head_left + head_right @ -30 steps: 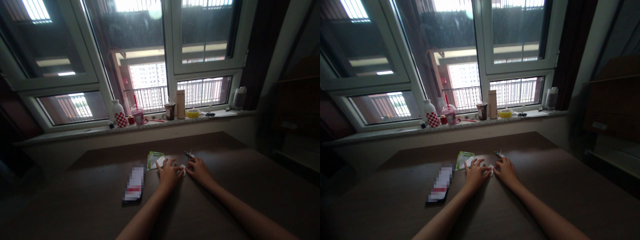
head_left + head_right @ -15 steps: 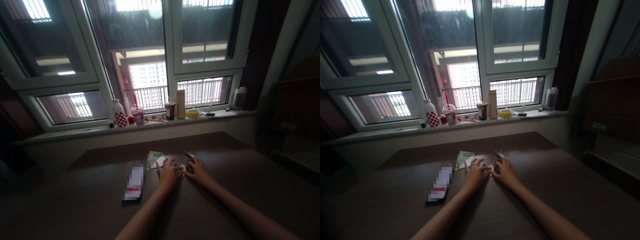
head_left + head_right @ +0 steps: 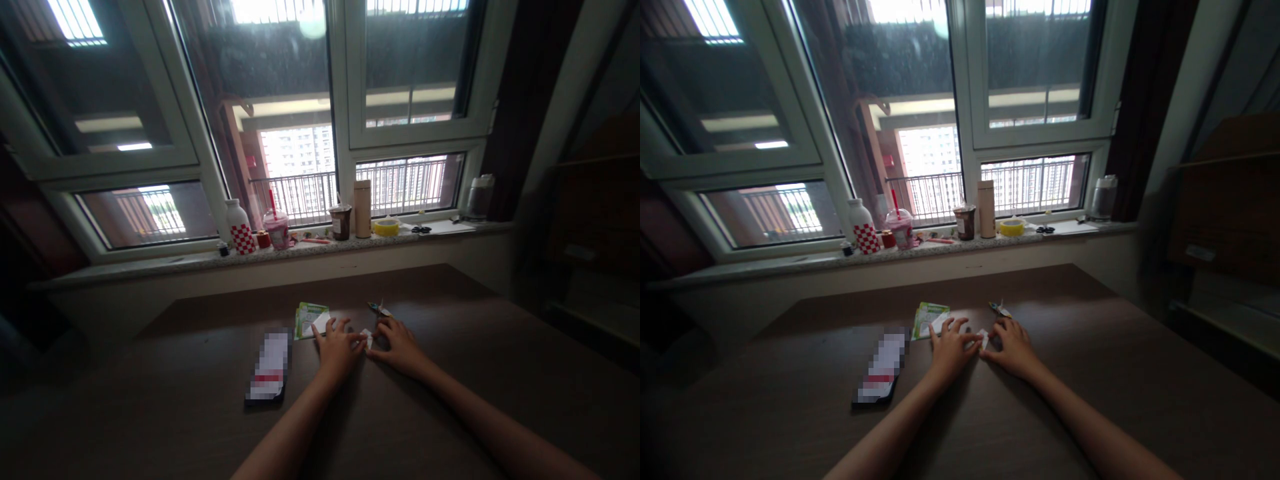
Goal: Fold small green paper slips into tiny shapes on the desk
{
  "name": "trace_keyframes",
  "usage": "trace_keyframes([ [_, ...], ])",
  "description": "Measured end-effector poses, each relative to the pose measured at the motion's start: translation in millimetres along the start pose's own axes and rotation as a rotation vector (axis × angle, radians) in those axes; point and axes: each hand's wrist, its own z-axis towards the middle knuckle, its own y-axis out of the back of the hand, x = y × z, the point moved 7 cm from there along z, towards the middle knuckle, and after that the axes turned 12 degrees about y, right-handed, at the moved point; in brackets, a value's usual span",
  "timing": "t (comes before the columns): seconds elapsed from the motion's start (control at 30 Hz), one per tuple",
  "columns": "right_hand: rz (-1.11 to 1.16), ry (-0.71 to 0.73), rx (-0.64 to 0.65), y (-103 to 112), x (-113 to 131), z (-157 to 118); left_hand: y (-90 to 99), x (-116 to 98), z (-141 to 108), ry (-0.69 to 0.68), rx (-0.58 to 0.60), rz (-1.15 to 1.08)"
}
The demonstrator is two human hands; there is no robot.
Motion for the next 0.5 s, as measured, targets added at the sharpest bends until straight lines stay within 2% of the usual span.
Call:
trace_keyframes([
  [0.2, 0.07, -0.025, -0.048, 0.8, -7.5, 3.5, -5.9, 3.7, 2.6, 0.009, 0.013, 0.004],
  [0.5, -0.026, -0.027, -0.059, 1.0, -3.5, 4.9, -5.7, 3.2, 2.2, 0.009, 0.007, 0.001],
])
